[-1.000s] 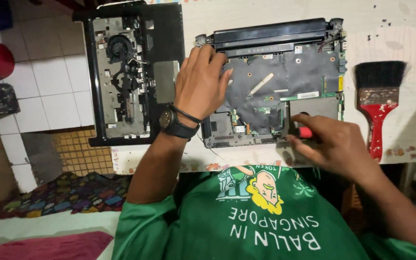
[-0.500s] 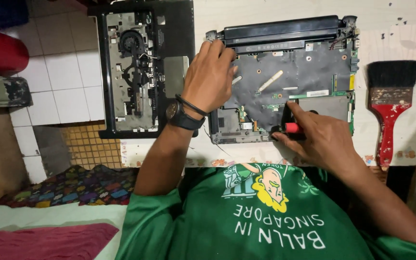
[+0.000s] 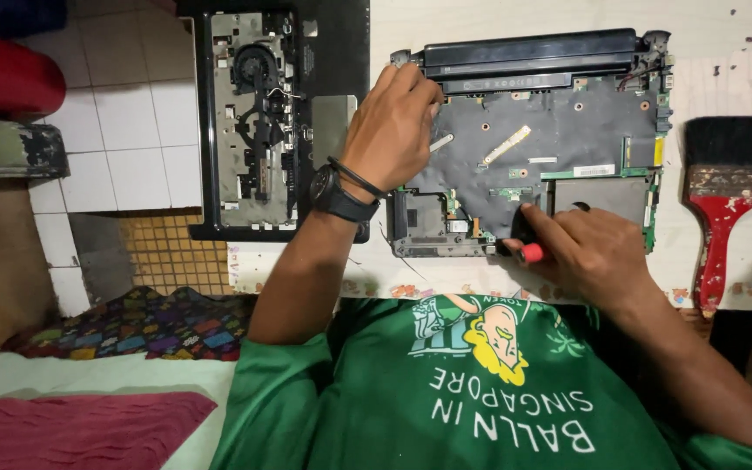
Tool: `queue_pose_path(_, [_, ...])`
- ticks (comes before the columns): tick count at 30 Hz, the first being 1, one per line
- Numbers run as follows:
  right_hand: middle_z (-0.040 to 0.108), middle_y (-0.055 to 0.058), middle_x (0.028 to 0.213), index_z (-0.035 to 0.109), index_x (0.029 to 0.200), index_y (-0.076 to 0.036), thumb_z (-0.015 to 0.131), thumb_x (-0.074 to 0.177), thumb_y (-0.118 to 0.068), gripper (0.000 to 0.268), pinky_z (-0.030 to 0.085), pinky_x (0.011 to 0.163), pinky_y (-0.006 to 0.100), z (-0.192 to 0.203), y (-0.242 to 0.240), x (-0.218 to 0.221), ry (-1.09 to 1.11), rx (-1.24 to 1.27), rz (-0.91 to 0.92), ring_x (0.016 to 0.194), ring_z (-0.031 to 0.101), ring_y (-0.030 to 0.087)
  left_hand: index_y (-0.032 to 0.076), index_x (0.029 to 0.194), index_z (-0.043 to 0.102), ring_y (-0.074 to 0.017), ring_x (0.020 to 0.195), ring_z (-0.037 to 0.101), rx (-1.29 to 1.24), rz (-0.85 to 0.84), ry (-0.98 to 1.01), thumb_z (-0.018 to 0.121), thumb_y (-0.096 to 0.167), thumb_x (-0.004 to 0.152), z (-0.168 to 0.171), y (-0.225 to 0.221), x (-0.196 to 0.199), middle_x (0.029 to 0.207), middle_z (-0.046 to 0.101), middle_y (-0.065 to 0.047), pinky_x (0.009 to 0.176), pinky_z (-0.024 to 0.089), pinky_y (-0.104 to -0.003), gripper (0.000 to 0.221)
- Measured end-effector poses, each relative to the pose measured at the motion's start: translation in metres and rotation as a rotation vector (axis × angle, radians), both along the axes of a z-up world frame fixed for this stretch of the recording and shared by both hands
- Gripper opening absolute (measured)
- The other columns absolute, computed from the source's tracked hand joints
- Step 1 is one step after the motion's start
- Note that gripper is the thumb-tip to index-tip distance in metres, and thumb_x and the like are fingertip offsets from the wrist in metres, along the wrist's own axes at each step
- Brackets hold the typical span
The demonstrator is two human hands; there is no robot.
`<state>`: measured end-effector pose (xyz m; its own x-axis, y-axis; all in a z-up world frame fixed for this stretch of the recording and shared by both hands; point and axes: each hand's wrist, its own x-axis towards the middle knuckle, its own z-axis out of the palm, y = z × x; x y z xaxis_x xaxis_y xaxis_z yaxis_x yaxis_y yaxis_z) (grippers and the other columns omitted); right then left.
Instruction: Disassembling a laptop by unscrewing internal components and cleaning the motherboard with a brush.
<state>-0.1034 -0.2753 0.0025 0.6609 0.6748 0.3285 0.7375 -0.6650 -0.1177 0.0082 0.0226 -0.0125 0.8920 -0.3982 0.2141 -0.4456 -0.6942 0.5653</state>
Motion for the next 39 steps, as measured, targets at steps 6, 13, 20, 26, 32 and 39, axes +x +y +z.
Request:
queue_pose_path(6, [0.061,-0.001,0.069,0.069,0.132,-0.009,0.087,0.085,-0.036,0.057,0.038,0.044,0.029,-0.02,-0.016,-0.005,0.077,-0.094,0.021,0.052,0.049,0.013,0.004,0.097,0.061,-0.0281,0.092,0.049,0.027,0.008,0.003,0.057,0.004,0.097,0.001,-0.001,0.0,0.097,0.053,-0.01,0.071,0.047,-0.043,0.005])
queue_pose_path(13, [0.069,0.0,0.073,0.072,0.125,-0.012,0.082,0.088,-0.043,0.049,0.043,0.043,0.031,0.005,0.0,0.001,0.161,-0.062,-0.051,0.052,0.057,0.014,0.003,0.1,0.062,-0.0295,0.093,0.05,0.027,-0.006,-0.038,0.061,0.003,0.095,0.003,0.0,0.0,0.098,0.054,-0.011,0.074,0.048,-0.043,0.005])
queue_pose_path(20, [0.068,0.001,0.072,0.074,0.111,-0.013,0.073,0.098,-0.028,0.02,0.041,0.046,0.032,0.021,0.03,0.01,0.22,0.123,-0.036,0.054,0.058,0.016,0.006,0.106,0.062,-0.0302,0.095,0.05,0.071,-0.008,-0.047,0.076,0.019,0.093,-0.002,0.001,0.0,0.101,0.054,-0.011,0.079,0.048,-0.042,0.024])
queue_pose_path(26, [0.067,0.0,0.078,0.073,0.107,-0.015,0.072,0.097,-0.031,0.019,0.041,0.049,0.034,0.018,0.055,0.021,0.285,0.169,-0.039,0.065,0.063,0.02,0.006,0.106,0.061,-0.0312,0.095,0.05,0.075,-0.008,-0.078,0.079,0.02,0.091,-0.003,0.001,0.0,0.102,0.054,-0.011,0.078,0.048,-0.043,0.027])
queue_pose_path(32, [0.072,-0.001,0.091,0.075,0.115,-0.02,0.081,0.079,-0.026,0.037,0.048,0.054,0.04,0.001,0.064,0.025,0.4,0.083,-0.077,0.078,0.07,0.023,0.007,0.102,0.06,-0.0322,0.094,0.051,0.066,0.008,-0.113,0.08,0.02,0.088,-0.006,0.001,0.0,0.1,0.054,-0.011,0.079,0.049,-0.045,0.028])
queue_pose_path(39, [0.075,0.001,0.096,0.075,0.112,-0.017,0.078,0.084,-0.022,0.029,0.053,0.06,0.038,0.004,0.07,0.026,0.466,0.144,-0.064,0.082,0.071,0.022,0.009,0.097,0.06,-0.0319,0.094,0.052,0.107,0.034,-0.13,0.083,0.024,0.086,-0.007,-0.001,0.0,0.099,0.055,-0.01,0.075,0.051,-0.046,0.03])
